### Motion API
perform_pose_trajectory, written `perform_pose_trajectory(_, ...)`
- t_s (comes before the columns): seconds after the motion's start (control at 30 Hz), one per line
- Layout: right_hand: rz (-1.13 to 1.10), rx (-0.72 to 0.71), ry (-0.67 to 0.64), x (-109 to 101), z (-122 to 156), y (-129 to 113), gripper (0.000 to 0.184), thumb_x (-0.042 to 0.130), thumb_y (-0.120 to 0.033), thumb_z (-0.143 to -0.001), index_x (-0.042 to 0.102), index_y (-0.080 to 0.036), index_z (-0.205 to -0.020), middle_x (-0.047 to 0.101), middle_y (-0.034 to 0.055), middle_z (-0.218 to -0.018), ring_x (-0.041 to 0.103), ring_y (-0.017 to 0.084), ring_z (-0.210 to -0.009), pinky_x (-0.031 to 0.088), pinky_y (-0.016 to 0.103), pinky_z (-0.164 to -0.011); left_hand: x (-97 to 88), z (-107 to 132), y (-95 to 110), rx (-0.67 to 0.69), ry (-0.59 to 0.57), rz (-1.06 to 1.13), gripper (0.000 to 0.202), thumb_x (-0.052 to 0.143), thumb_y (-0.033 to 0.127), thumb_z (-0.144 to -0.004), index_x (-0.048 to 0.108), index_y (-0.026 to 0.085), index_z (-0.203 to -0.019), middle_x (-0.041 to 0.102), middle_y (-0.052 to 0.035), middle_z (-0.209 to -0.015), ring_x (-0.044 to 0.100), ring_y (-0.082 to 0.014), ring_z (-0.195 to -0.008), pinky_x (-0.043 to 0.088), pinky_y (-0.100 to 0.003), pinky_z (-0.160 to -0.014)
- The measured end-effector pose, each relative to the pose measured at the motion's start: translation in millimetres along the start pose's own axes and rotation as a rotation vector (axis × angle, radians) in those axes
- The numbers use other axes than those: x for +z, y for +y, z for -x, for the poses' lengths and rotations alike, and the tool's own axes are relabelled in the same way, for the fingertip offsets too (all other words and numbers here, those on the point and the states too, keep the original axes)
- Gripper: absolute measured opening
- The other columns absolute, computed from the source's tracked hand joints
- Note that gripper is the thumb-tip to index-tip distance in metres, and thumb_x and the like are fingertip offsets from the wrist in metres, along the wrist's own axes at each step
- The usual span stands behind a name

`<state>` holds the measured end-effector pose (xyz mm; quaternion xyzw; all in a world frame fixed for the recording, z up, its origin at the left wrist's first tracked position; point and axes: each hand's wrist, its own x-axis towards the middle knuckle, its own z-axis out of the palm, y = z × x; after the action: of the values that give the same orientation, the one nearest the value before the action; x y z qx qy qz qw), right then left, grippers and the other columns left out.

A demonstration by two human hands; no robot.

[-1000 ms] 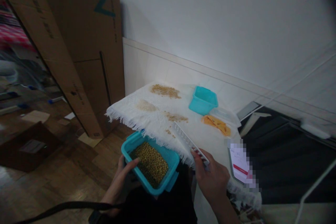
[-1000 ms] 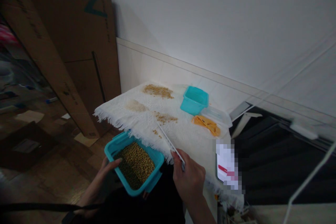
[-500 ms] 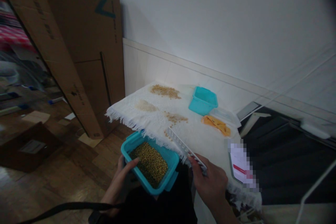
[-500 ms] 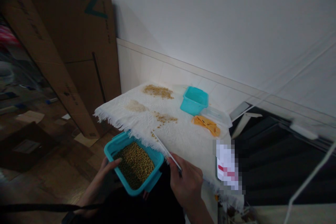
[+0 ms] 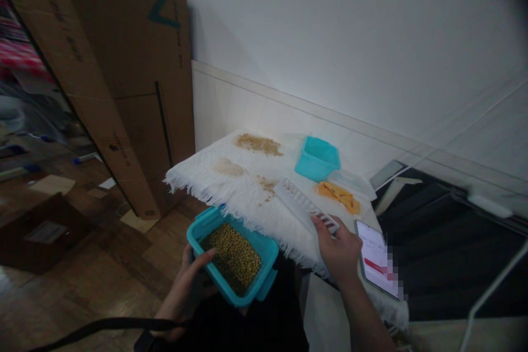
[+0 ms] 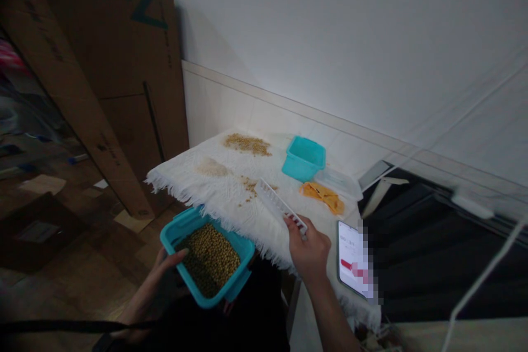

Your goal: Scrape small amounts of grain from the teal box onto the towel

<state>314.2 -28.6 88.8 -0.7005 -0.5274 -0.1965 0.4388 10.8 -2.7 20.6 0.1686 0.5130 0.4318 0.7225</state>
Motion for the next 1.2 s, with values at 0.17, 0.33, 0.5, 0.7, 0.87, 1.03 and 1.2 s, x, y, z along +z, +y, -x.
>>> perform_pose_trajectory(0.17,-0.007,0.066,-0.078,10,-7,6,0.082,0.043,-0.089,-0.090,0.083,-0.019,-0.083,0.077,0.0082,-0.061,0.073,0.024,-0.053,0.052,0.029,-0.054,1.7,2,2,-0.029,0.002,0.007,0.080,0.091,0.041,-0.071,0.048,0.043,-0.138,0.070,-0.0063,-0.127,0.075,-0.0354,-0.106,0.065,-0.052,-0.078)
perform_pose_trajectory(0.33,-0.045,0.061,-0.107,8,-4,2,0.077,0.047,-0.086,-0.091,0.083,-0.018,-0.084,0.076,0.0075,-0.061,0.073,0.023,-0.053,0.053,0.029,-0.054,2.5,3,3,-0.030,0.008,0.011,0.076,0.088,0.035,-0.075,0.048,0.042,-0.139,0.066,-0.0087,-0.136,0.076,-0.0336,-0.107,0.065,-0.053,-0.083)
perform_pose_trajectory(0.5,-0.065,0.043,-0.085,4,-3,-3,0.077,0.047,-0.087,-0.090,0.081,-0.019,-0.079,0.075,0.0070,-0.058,0.071,0.022,-0.049,0.051,0.029,-0.051,-0.3,0,0,-0.022,-0.002,-0.002,0.077,0.088,0.038,-0.074,0.048,0.043,-0.140,0.066,-0.0088,-0.136,0.074,-0.0353,-0.113,0.064,-0.055,-0.086)
perform_pose_trajectory(0.7,-0.078,0.042,-0.108,-2,-2,-8,0.074,0.050,-0.084,-0.091,0.081,-0.018,-0.079,0.073,0.0066,-0.056,0.069,0.021,-0.047,0.049,0.028,-0.050,0.9,1,1,-0.036,0.000,-0.010,0.074,0.087,0.040,-0.076,0.047,0.043,-0.138,0.064,-0.0085,-0.138,0.072,-0.0362,-0.116,0.063,-0.058,-0.088)
perform_pose_trajectory(0.87,-0.026,0.075,-0.070,1,-7,-6,0.078,0.046,-0.087,-0.090,0.081,-0.018,-0.081,0.073,0.0075,-0.056,0.071,0.023,-0.051,0.049,0.029,-0.051,3.6,3,2,-0.030,0.013,-0.006,0.066,0.084,0.037,-0.078,0.048,0.040,-0.133,0.064,-0.0089,-0.136,0.073,-0.0360,-0.114,0.063,-0.057,-0.088)
perform_pose_trajectory(1.03,-0.047,0.026,-0.115,6,-7,-10,0.076,0.045,-0.085,-0.092,0.081,-0.019,-0.080,0.073,0.0065,-0.057,0.071,0.022,-0.050,0.050,0.029,-0.051,2.0,0,1,-0.033,0.018,0.009,0.075,0.089,0.037,-0.073,0.048,0.042,-0.136,0.065,-0.0087,-0.136,0.073,-0.0368,-0.117,0.063,-0.057,-0.089)
perform_pose_trajectory(1.2,-0.063,-0.019,-0.114,3,-4,-17,0.073,0.047,-0.082,-0.095,0.081,-0.019,-0.080,0.074,0.0063,-0.057,0.071,0.021,-0.049,0.050,0.027,-0.049,-0.3,0,1,-0.034,-0.005,0.005,0.082,0.091,0.042,-0.070,0.046,0.042,-0.139,0.062,-0.0089,-0.142,0.069,-0.0395,-0.123,0.063,-0.055,-0.089)
